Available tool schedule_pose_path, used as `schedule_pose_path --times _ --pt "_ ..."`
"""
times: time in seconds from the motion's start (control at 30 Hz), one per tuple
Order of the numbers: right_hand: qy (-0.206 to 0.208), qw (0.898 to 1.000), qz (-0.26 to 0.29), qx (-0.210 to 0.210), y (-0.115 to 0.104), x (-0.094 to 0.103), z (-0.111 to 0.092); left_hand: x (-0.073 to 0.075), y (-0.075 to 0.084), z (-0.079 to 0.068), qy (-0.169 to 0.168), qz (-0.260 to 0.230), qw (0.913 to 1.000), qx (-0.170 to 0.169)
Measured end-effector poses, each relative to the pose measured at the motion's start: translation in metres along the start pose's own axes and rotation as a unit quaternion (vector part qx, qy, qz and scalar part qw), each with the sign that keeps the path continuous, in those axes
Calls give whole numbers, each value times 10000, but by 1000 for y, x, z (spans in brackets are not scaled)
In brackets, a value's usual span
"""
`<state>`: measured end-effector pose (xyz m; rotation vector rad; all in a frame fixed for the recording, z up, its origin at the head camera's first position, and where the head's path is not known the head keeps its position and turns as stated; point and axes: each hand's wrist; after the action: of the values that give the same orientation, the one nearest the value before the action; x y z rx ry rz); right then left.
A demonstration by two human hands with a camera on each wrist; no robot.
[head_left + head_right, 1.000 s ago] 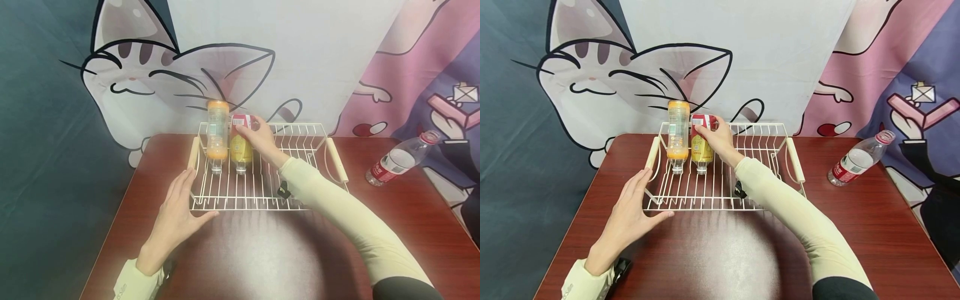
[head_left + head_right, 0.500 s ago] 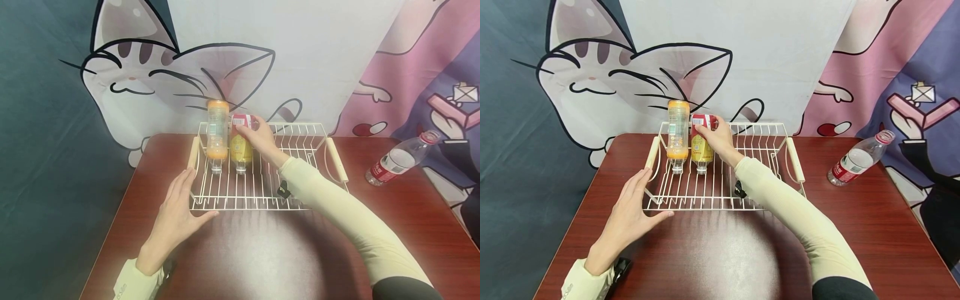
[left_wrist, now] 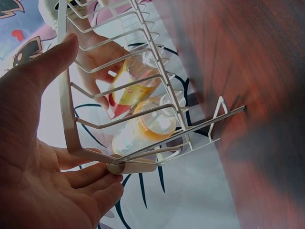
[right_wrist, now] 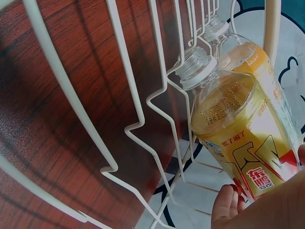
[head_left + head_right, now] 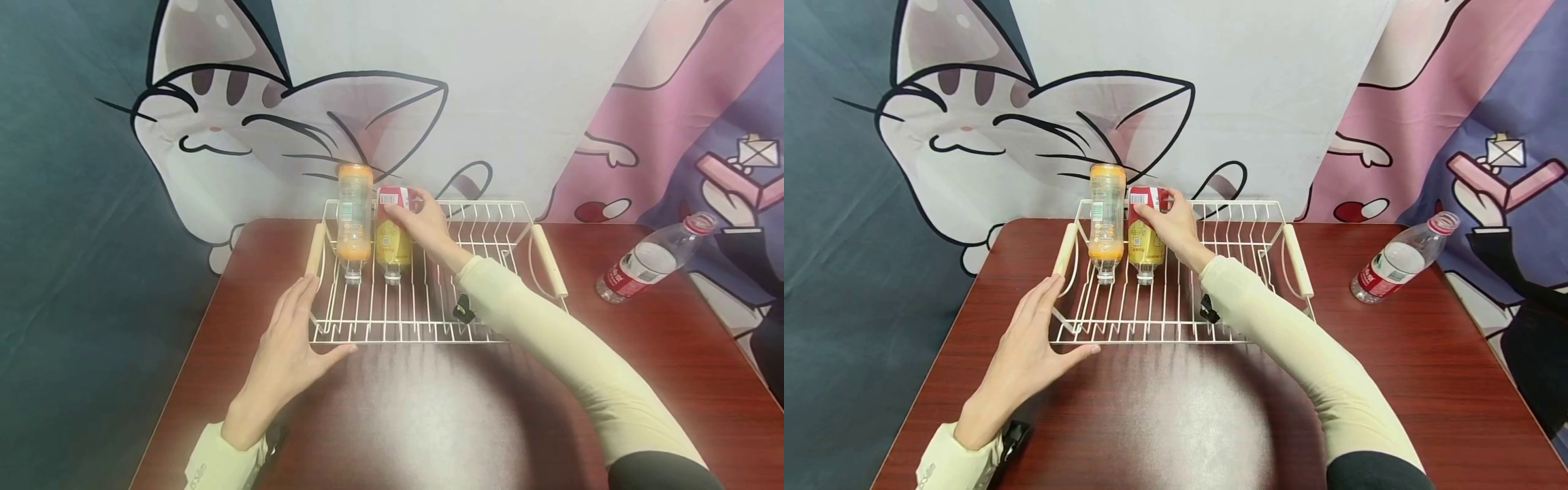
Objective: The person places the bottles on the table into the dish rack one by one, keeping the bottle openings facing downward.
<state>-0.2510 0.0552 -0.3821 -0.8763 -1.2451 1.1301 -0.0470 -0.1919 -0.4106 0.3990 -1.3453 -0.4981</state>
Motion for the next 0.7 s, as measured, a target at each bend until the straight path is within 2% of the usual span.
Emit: schedule_pose_path --times 0.4,0.7 --pt "101 9998 129 -144 1 7 3 -1 0 1 7 28 10000 -21" --pt "312 9994 123 -109 -18 25 4 0 1 1 -17 18 10000 49"
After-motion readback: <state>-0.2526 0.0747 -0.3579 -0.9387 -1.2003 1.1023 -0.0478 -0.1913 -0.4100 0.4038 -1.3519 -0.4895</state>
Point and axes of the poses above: each hand's wrist, its own z-axis towards the middle knuckle, its own x-axis out of the back of the hand, y = z × x, and after that the axes turned 12 degrees about x, right-handed
